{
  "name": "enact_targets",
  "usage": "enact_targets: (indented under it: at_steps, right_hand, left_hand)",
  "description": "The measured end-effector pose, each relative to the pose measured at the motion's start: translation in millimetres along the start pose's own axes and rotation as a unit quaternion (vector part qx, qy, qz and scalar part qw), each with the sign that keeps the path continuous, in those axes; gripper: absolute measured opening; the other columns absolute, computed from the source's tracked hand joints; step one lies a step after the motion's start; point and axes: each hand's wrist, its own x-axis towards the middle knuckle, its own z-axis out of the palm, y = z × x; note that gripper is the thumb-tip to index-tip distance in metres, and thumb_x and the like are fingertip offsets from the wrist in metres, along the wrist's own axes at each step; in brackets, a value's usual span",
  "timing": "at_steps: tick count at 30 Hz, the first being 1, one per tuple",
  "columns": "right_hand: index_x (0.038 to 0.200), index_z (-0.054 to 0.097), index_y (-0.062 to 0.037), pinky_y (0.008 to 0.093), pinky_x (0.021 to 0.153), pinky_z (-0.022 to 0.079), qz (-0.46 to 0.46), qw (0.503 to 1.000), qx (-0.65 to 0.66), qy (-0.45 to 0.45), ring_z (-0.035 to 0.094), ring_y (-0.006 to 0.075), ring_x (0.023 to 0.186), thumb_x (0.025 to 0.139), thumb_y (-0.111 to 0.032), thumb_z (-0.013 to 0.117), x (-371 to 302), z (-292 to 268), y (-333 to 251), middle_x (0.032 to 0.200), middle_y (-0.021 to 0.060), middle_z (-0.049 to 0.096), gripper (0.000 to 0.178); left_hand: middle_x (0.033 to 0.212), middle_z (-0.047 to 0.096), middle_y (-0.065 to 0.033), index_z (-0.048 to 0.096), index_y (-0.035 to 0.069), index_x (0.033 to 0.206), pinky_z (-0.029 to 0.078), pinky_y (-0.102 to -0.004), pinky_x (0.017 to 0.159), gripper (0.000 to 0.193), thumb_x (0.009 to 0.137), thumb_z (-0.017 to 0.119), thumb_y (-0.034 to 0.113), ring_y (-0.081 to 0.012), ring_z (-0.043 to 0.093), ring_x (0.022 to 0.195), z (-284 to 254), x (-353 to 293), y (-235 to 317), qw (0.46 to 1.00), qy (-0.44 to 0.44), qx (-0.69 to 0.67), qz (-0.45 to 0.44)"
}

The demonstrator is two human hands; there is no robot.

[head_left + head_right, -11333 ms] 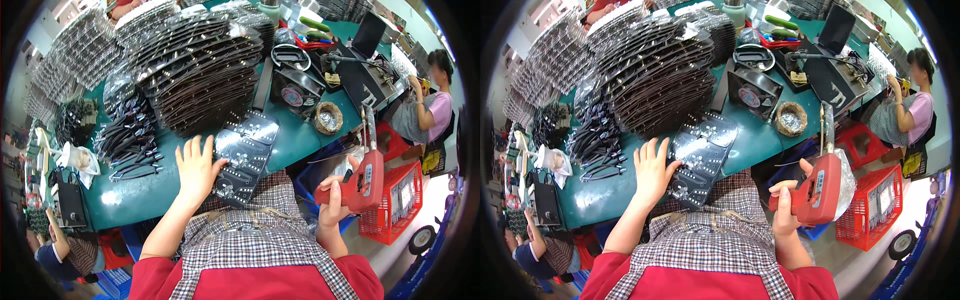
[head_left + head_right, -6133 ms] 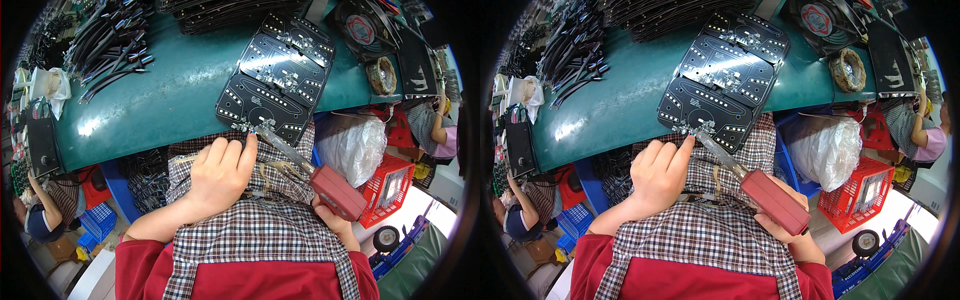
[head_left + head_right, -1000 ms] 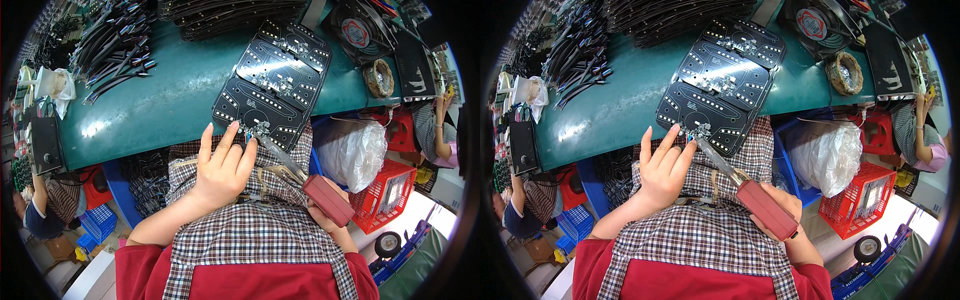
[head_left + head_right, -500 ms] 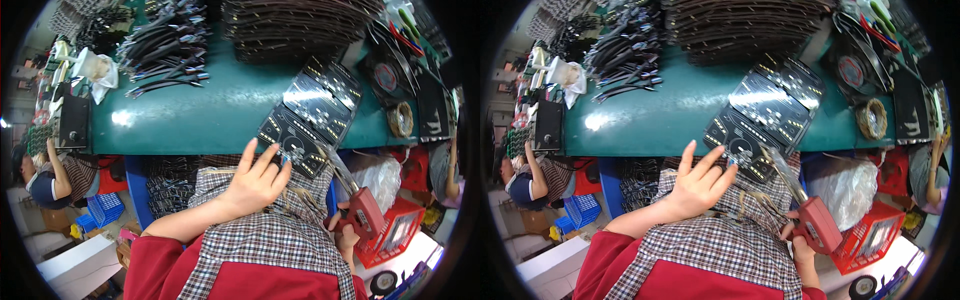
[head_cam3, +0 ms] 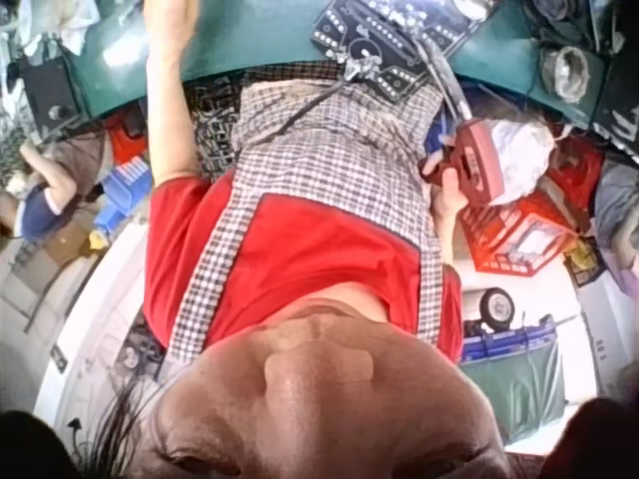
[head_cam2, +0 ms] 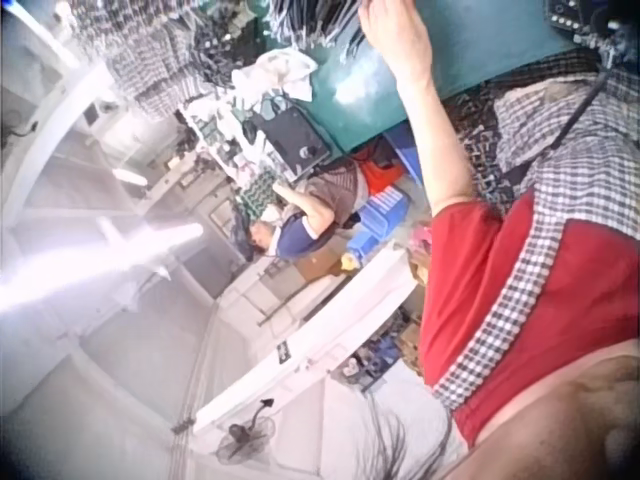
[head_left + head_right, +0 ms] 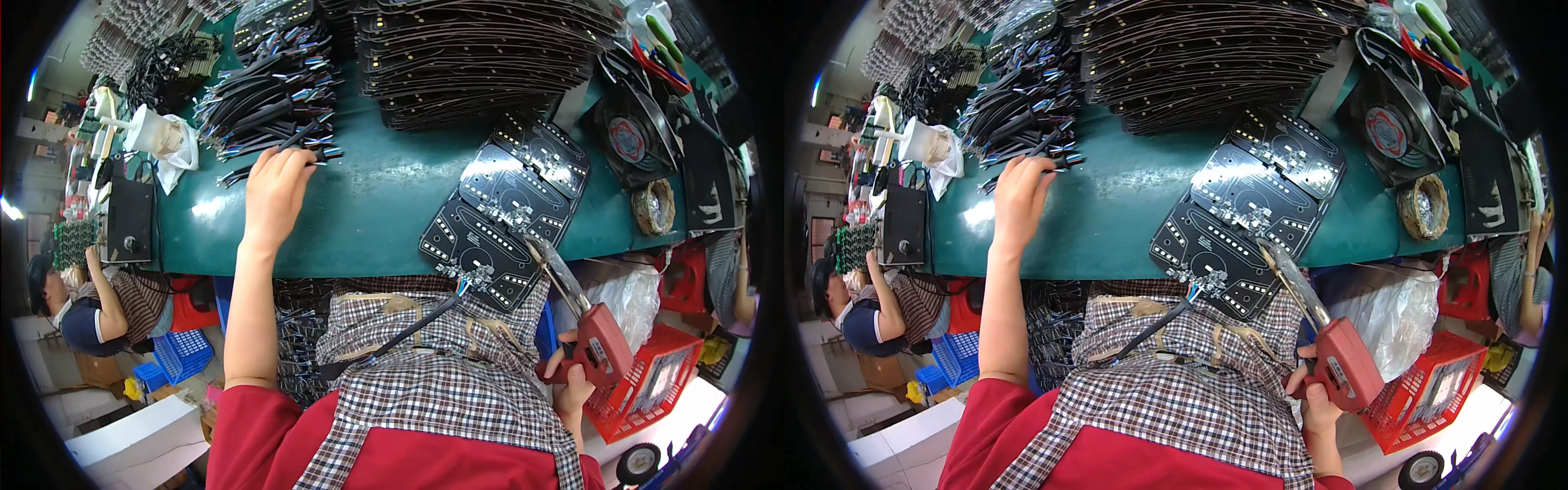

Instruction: The person takes a circuit board from a stack and solders wire leads onto the board using a soldering gun.

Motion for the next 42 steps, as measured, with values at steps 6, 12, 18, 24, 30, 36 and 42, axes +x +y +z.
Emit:
enact_targets:
  at_steps: [6, 12, 18, 24, 30, 36, 42]
  right_hand:
    - [0.127, 0.033, 0.0035, 0.0232, 0.041, 0.043, 0.005, 0.998, 0.047, -0.029, 0.052, 0.0158, 0.052, 0.081, -0.034, 0.066, 14, -7, 2, 0.106, 0.0232, 0.052, 0.068]
    - [0.128, 0.033, 0.0028, 0.0241, 0.041, 0.044, 0.022, 0.998, 0.057, -0.028, 0.053, 0.0172, 0.052, 0.078, -0.032, 0.069, 20, -11, -3, 0.105, 0.0231, 0.052, 0.071]
    - [0.129, 0.037, 0.0023, 0.0259, 0.050, 0.046, 0.073, 0.991, 0.097, -0.049, 0.057, 0.0189, 0.060, 0.077, -0.029, 0.070, 17, -16, -7, 0.111, 0.0224, 0.054, 0.069]
    - [0.127, 0.040, 0.0012, 0.0245, 0.055, 0.047, 0.116, 0.981, 0.116, -0.102, 0.056, 0.0166, 0.065, 0.078, -0.028, 0.070, 27, -13, -11, 0.114, 0.0194, 0.053, 0.065]
    - [0.125, 0.042, 0.0004, 0.0232, 0.054, 0.046, 0.143, 0.979, 0.103, -0.107, 0.054, 0.0146, 0.064, 0.078, -0.026, 0.071, 32, -9, -15, 0.111, 0.0169, 0.054, 0.062]
    - [0.125, 0.037, 0.0052, 0.0223, 0.040, 0.036, 0.117, 0.987, 0.047, -0.094, 0.047, 0.0125, 0.045, 0.078, -0.035, 0.068, 39, -2, -16, 0.092, 0.0161, 0.056, 0.068]
    - [0.109, 0.051, 0.0022, 0.0229, 0.056, 0.043, 0.165, 0.978, 0.071, -0.105, 0.051, 0.0095, 0.063, 0.076, -0.026, 0.072, 44, -2, -24, 0.090, 0.0070, 0.056, 0.048]
  left_hand:
    - [0.080, 0.059, -0.0079, 0.064, 0.003, 0.091, 0.046, -0.0282, 0.051, 0.026, 0.065, 0.063, 0.004, -0.0199, 0.057, 0.062, -1, 13, 66, 0.981, 0.076, -0.091, 0.155]
    - [0.088, 0.054, -0.0079, 0.063, 0.003, 0.098, 0.047, -0.0281, 0.056, 0.033, 0.065, 0.059, 0.004, -0.0192, 0.055, 0.070, 31, 18, 157, 0.974, -0.025, -0.207, 0.088]
    - [0.081, 0.052, -0.0063, 0.065, 0.001, 0.093, 0.042, -0.0270, 0.052, 0.032, 0.063, 0.072, -0.003, -0.0149, 0.050, 0.058, 39, 11, 184, 0.966, -0.039, -0.256, -0.010]
    - [0.081, 0.050, -0.0065, 0.065, 0.000, 0.093, 0.042, -0.0254, 0.051, 0.029, 0.065, 0.072, -0.004, -0.0139, 0.049, 0.057, 40, 9, 186, 0.970, -0.045, -0.237, -0.026]
    - [0.080, 0.047, -0.0064, 0.064, 0.000, 0.094, 0.041, -0.0257, 0.050, 0.030, 0.065, 0.072, -0.003, -0.0143, 0.047, 0.056, 39, 11, 186, 0.971, -0.039, -0.233, -0.047]
    - [0.079, 0.046, -0.0064, 0.064, -0.001, 0.095, 0.040, -0.0265, 0.049, 0.031, 0.066, 0.071, -0.002, -0.0149, 0.047, 0.057, 38, 11, 189, 0.976, -0.034, -0.211, -0.032]
    - [0.078, 0.046, -0.0065, 0.063, -0.002, 0.095, 0.041, -0.0274, 0.049, 0.029, 0.067, 0.070, -0.001, -0.0159, 0.048, 0.057, 38, 10, 190, 0.979, -0.044, -0.194, -0.034]
